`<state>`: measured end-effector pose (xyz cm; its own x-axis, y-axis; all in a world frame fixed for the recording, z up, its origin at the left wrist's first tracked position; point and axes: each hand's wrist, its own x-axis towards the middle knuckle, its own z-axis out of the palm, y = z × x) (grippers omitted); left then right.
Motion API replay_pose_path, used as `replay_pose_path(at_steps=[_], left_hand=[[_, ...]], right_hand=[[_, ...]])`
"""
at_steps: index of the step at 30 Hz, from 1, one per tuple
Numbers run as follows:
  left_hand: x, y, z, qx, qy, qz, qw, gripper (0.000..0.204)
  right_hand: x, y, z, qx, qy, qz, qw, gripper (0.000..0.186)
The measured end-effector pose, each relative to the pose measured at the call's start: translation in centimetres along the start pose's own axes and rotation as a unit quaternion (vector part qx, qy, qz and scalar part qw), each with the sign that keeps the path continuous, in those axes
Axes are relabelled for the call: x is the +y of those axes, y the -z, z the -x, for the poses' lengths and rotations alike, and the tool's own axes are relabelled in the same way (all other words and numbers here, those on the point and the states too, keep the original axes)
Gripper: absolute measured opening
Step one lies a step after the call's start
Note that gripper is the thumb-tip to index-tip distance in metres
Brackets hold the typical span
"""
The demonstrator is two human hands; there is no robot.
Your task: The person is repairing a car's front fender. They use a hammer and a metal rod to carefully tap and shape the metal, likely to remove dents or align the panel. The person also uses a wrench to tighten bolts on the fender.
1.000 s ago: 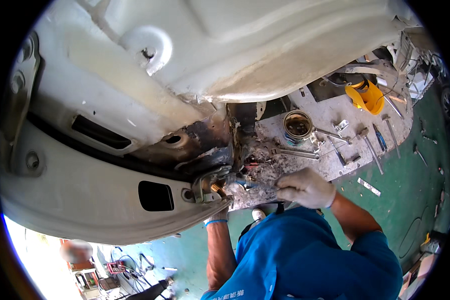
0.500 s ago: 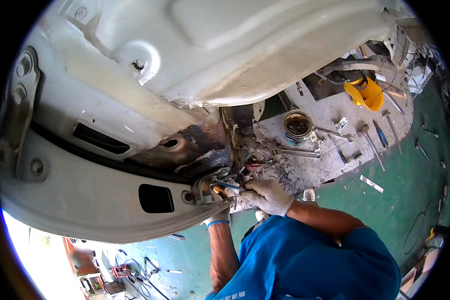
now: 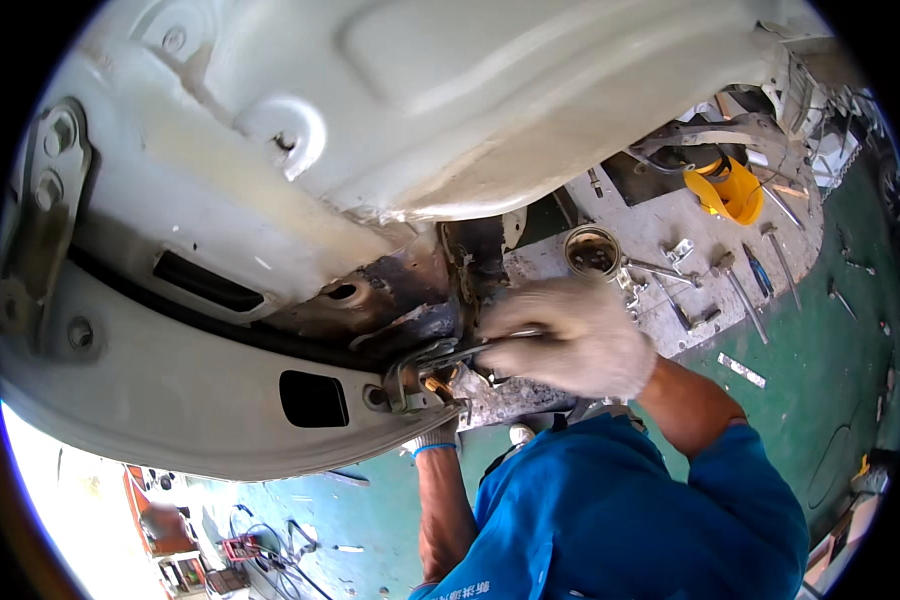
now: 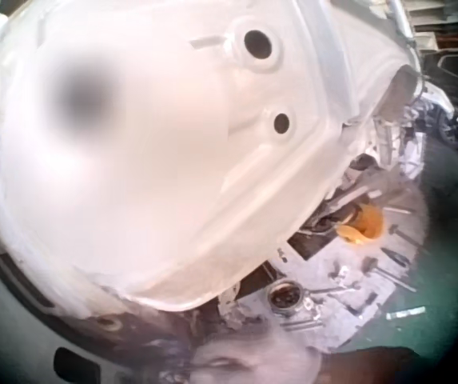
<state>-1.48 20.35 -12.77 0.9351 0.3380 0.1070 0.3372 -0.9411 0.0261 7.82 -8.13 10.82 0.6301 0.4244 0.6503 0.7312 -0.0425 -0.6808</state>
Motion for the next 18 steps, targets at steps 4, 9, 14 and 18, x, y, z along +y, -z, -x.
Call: replay_pose_path(at_steps=[4,9,14,18], left_hand=[[-0.1,0.2,-0.6,-0.04,0.009,0.007,0.999,0.049],[-0.1,0.5,-0.9,-0.059,0.019,0.012,0.998,0.053],[-0.8,-0.4,-0.2,-0.063,0.032,0.054,0.996,0.057],[-1.1,-1.3,-0.1,-0.034,0.027,0.101,0.994,0.06]], right_hand=[[-4.9,-4.8,-6.2,-0.055,0.037,0.105,0.992,0.025],[-5.2,-4.5,-7.6,-0.06,0.059,0.097,0.992,0.03],[-4.2,0.0,-4.7,0.005,0.078,-0.105,0.991,0.021],[1.1,2.3,4.1,-0.016,-0.142,-0.228,0.963,0.014]])
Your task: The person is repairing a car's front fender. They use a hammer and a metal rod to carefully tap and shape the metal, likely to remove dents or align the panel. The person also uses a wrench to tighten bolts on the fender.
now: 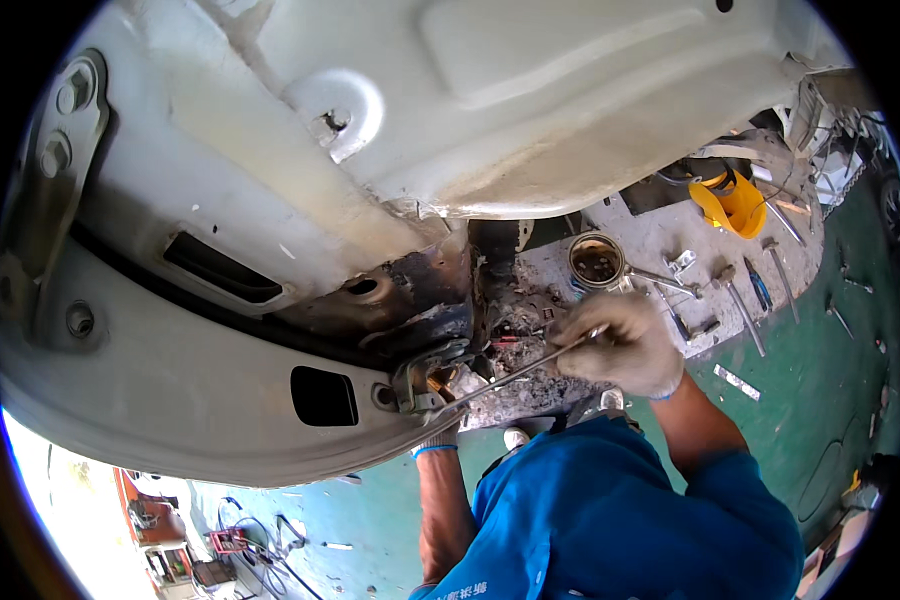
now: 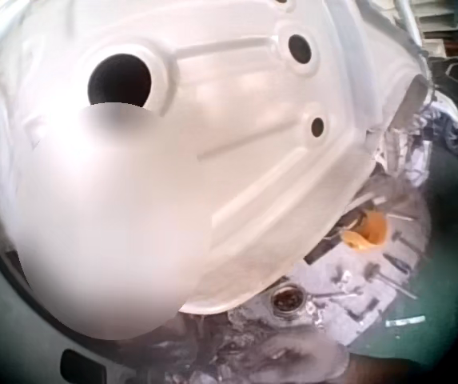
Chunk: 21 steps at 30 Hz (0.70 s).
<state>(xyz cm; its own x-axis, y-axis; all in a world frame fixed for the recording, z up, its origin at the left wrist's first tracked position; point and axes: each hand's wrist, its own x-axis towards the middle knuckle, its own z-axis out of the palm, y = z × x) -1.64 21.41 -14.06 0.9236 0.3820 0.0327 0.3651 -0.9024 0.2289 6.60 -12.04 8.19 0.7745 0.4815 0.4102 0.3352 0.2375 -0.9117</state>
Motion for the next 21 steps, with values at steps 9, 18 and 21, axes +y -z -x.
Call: replay_pose_path(at_steps=[9,18,21], left_hand=[[-2.4,-2.6,-0.1,0.024,0.007,0.213,0.977,0.067],[-0.3,0.9,0.0,-0.061,0.009,-0.02,0.998,0.078],[-1.5,-0.3,0.0,-0.054,-0.007,-0.025,0.998,0.078]], right_hand=[[7.4,-3.7,5.3,0.018,-0.121,-0.085,0.989,0.015],[11.2,-6.9,5.7,0.047,-0.042,0.166,0.984,0.02],[12.2,-8.3,5.5,0.061,-0.041,0.178,0.981,0.02]])
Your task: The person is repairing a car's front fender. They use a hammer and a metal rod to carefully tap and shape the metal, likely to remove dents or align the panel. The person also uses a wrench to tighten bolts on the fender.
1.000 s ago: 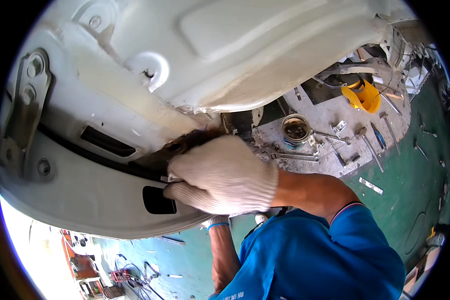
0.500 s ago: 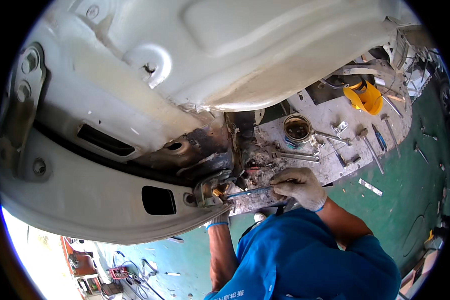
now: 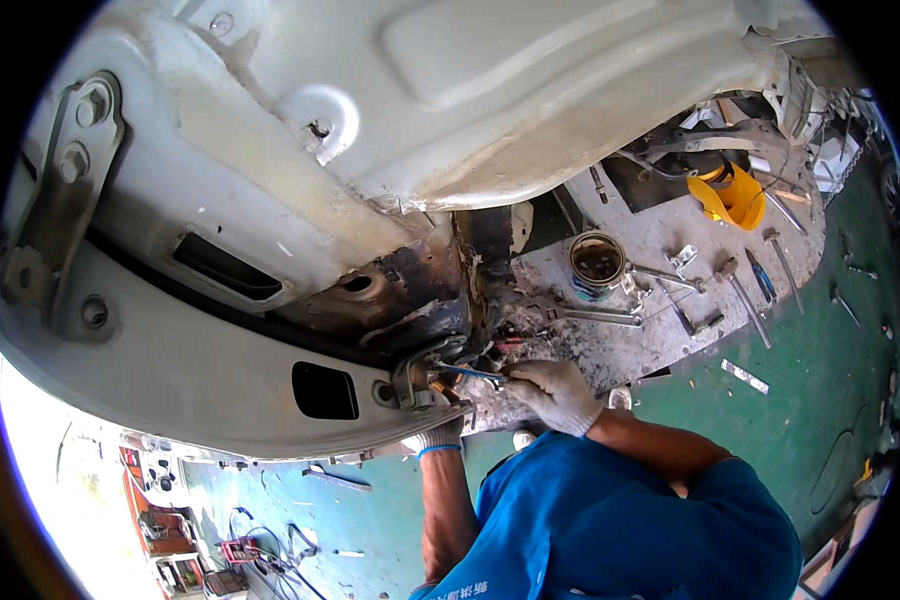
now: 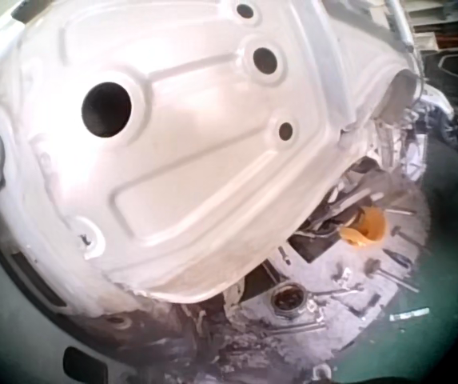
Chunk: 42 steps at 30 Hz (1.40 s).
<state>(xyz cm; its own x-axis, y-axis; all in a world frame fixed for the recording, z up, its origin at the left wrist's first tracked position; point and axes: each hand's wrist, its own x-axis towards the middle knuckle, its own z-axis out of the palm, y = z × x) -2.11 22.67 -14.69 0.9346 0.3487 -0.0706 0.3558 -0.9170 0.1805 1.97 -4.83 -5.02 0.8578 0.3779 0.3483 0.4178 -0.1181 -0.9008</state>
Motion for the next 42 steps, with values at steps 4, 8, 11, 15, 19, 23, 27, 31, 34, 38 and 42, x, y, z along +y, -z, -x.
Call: replay_pose_path(at_steps=[4,8,11,15,19,23,27,31,34,38,42], left_hand=[[3.0,3.3,0.3,-0.085,0.053,-0.038,0.994,0.076],[4.9,5.5,0.5,-0.113,0.05,-0.115,0.986,0.071],[5.7,6.4,0.5,-0.133,0.044,-0.152,0.978,0.07],[-1.0,-1.6,-0.1,-0.002,0.005,0.11,0.994,0.069],[4.0,3.5,0.8,-0.023,0.009,-0.216,0.976,0.068],[0.3,-0.4,-0.1,0.024,-0.01,-0.177,0.984,0.052],[0.4,0.2,0.3,0.025,-0.017,-0.148,0.989,0.058],[-0.2,-0.4,0.3,0.016,-0.026,-0.113,0.993,0.064],[0.8,-0.1,-0.3,0.036,-0.022,-0.18,0.983,0.065],[0.9,0.5,0.7,0.125,-0.033,-0.164,0.978,0.064],[1.7,1.1,0.6,0.135,-0.026,-0.198,0.971,0.067]], right_hand=[[0.5,-1.7,-0.2,-0.009,0.005,0.062,0.998,0.02],[1.3,-2.9,-0.7,-0.014,-0.023,0.09,0.996,0.021],[1.5,-2.6,-0.6,-0.013,-0.011,0.096,0.995,0.022],[-0.7,2.4,-1.0,-0.012,0.034,0.104,0.994,0.021],[-8.1,8.8,-4.8,0.063,0.12,0.119,0.984,0.02],[-16.5,5.6,-11.1,-0.004,0.23,0.156,0.961,0.019],[-19.6,1.5,-14.0,-0.111,0.182,0.222,0.951,0.024],[-19.4,2.4,-14.3,-0.181,0.302,0.273,0.895,0.023],[-17.2,4.9,-14.3,-0.068,0.348,0.152,0.922,0.023],[-15.0,11.0,-10.7,0.003,0.279,-0.056,0.959,0.019],[-8.2,12.9,-5.4,-0.075,0.104,-0.045,0.991,0.017]])
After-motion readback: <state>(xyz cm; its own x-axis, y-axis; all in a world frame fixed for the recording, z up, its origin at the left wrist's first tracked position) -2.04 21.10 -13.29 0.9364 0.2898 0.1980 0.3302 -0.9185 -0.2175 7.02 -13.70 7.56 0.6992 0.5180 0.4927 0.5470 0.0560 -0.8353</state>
